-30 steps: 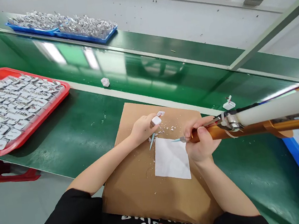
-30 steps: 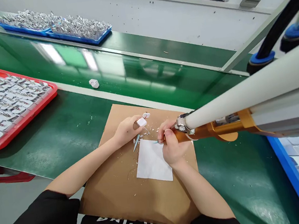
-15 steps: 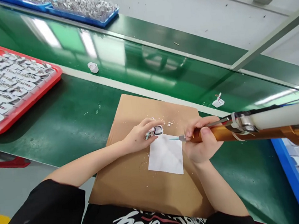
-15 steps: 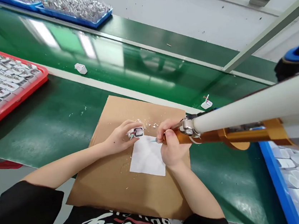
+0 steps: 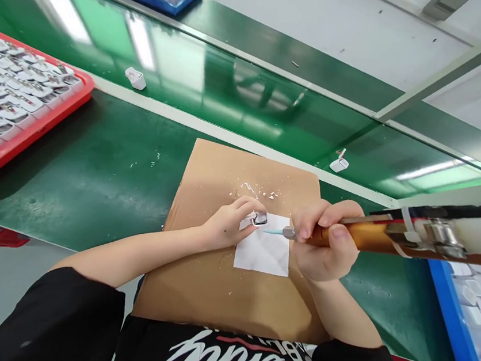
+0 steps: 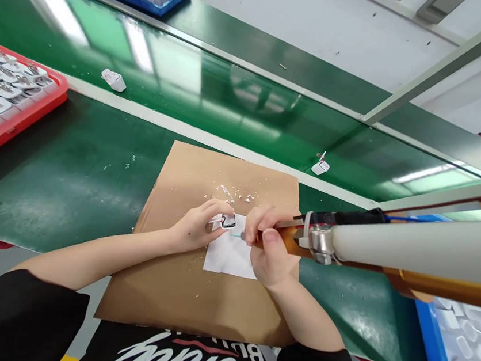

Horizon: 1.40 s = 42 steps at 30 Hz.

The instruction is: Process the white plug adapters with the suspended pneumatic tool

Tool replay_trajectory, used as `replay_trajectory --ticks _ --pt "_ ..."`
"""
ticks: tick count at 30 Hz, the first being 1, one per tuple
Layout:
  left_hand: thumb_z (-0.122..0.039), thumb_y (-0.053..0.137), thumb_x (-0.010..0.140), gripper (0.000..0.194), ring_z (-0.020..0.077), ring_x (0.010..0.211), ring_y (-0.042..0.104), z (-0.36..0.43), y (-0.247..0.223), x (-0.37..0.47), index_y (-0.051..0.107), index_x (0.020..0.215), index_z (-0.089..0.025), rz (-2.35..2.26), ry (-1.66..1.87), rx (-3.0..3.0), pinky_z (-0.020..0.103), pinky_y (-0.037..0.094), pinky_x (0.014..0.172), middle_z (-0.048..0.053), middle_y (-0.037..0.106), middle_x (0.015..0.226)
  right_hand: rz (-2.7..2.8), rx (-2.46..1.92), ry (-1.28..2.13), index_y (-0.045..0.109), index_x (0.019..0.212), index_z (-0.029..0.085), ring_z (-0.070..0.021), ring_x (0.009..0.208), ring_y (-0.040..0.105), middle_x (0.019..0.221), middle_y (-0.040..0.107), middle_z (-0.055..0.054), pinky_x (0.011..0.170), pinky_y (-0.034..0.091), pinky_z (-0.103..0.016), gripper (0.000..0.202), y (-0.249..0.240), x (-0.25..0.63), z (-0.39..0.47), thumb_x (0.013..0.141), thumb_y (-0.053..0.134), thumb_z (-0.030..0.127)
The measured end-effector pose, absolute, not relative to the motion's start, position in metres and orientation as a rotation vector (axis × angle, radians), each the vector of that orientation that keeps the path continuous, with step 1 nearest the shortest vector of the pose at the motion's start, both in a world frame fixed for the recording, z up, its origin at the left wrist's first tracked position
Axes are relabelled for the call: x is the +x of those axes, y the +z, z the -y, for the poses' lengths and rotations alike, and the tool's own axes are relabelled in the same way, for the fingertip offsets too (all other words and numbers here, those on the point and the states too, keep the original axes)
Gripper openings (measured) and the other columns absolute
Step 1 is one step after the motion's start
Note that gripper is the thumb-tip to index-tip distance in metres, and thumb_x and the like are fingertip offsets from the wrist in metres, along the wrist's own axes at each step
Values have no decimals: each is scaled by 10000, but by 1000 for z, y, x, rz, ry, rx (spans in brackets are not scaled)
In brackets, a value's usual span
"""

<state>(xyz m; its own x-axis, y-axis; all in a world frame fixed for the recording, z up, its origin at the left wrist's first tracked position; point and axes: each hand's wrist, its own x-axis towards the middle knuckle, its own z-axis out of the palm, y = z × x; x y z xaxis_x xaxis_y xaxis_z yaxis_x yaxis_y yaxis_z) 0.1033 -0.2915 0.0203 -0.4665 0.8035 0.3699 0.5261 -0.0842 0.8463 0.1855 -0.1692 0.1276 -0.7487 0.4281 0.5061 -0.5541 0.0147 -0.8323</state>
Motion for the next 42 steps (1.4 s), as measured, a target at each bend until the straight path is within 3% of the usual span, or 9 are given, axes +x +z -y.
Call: replay_trajectory --ticks 15,21,27,36,42 --pt "-126 520 826 453 165 1054 584 291 17 108 431 1254 -247 -1975 1563 1554 278 546 840 54 555 1149 1619 198 1809 559 776 208 -79 378 367 508 485 61 387 296 -217 67 127 183 168 829 526 234" --pt "-160 507 839 346 140 921 616 291 21 109 475 1178 -222 -1981 1608 1602 250 552 746 53 570 1061 1603 218 1815 564 780 201 -79 384 370 513 495 53 398 290 -223 71 126 182 168 832 520 222" --pt "-248 565 852 305 186 1067 620 291 20 110 448 1131 -213 -1889 1661 1519 288 553 789 90 602 1179 1606 207 1813 549 770 204 -77 382 357 505 485 56 410 286 -227 77 127 182 170 835 512 221" --pt "-269 593 845 348 190 1079 632 292 18 109 443 1154 -214 -1800 1639 1444 316 544 852 87 622 1199 1622 187 1808 465 696 208 -76 370 348 487 471 61 406 288 -230 142 128 182 171 825 516 237" --pt "-271 594 838 361 196 1078 632 293 18 109 456 1167 -220 -1784 1632 1403 327 537 877 82 619 1195 1613 192 1819 513 742 206 -78 382 360 504 483 56 404 278 -225 90 128 183 170 829 514 232"
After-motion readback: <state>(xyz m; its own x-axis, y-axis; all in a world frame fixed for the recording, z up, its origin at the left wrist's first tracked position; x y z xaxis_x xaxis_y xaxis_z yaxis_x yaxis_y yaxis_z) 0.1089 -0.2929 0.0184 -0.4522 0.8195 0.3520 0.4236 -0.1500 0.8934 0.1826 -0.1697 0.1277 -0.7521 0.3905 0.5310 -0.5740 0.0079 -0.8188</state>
